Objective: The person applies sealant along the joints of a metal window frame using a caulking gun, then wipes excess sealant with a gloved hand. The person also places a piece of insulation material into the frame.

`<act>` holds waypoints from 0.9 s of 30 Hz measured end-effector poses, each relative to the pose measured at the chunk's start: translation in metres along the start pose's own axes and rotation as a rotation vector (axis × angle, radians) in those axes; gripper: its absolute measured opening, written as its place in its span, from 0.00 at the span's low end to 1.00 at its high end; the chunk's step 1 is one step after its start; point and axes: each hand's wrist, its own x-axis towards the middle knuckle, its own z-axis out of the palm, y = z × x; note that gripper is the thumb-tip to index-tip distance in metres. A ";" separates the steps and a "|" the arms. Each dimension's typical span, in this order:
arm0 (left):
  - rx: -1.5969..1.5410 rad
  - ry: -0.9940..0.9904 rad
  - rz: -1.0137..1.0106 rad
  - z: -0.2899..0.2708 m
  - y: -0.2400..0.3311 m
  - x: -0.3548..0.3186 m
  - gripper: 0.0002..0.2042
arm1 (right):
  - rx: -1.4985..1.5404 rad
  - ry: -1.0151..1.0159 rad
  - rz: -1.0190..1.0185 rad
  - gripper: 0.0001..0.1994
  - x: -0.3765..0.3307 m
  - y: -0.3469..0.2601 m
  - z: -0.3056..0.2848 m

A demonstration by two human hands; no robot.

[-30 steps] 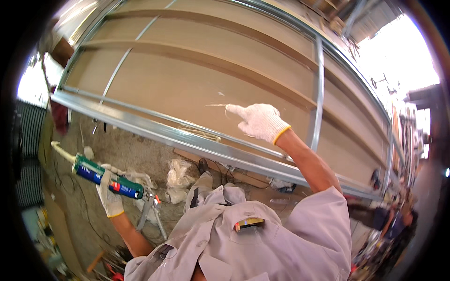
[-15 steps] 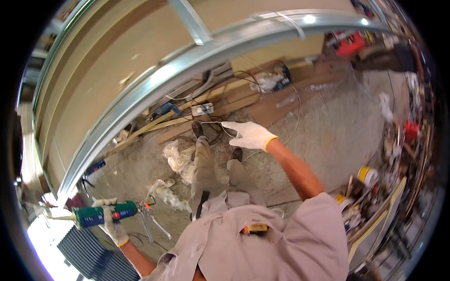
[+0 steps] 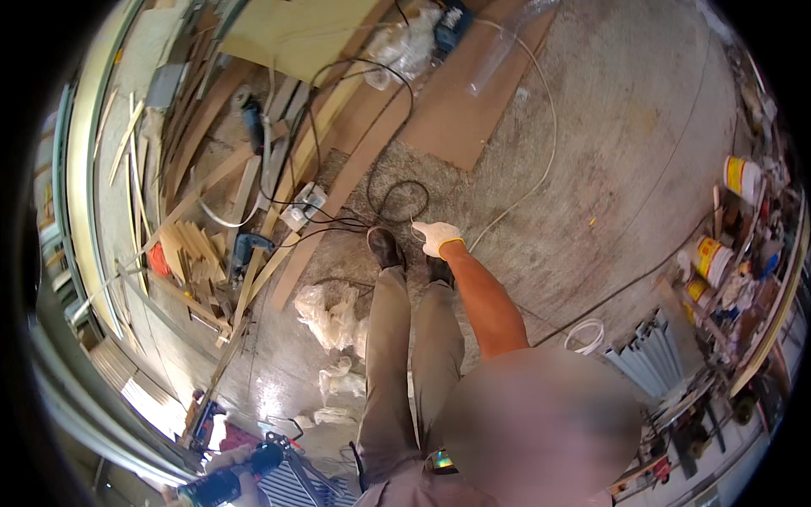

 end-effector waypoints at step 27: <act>0.195 -0.304 -0.030 0.121 -0.006 0.065 0.15 | 0.301 -0.173 0.334 0.50 -0.061 0.217 -0.018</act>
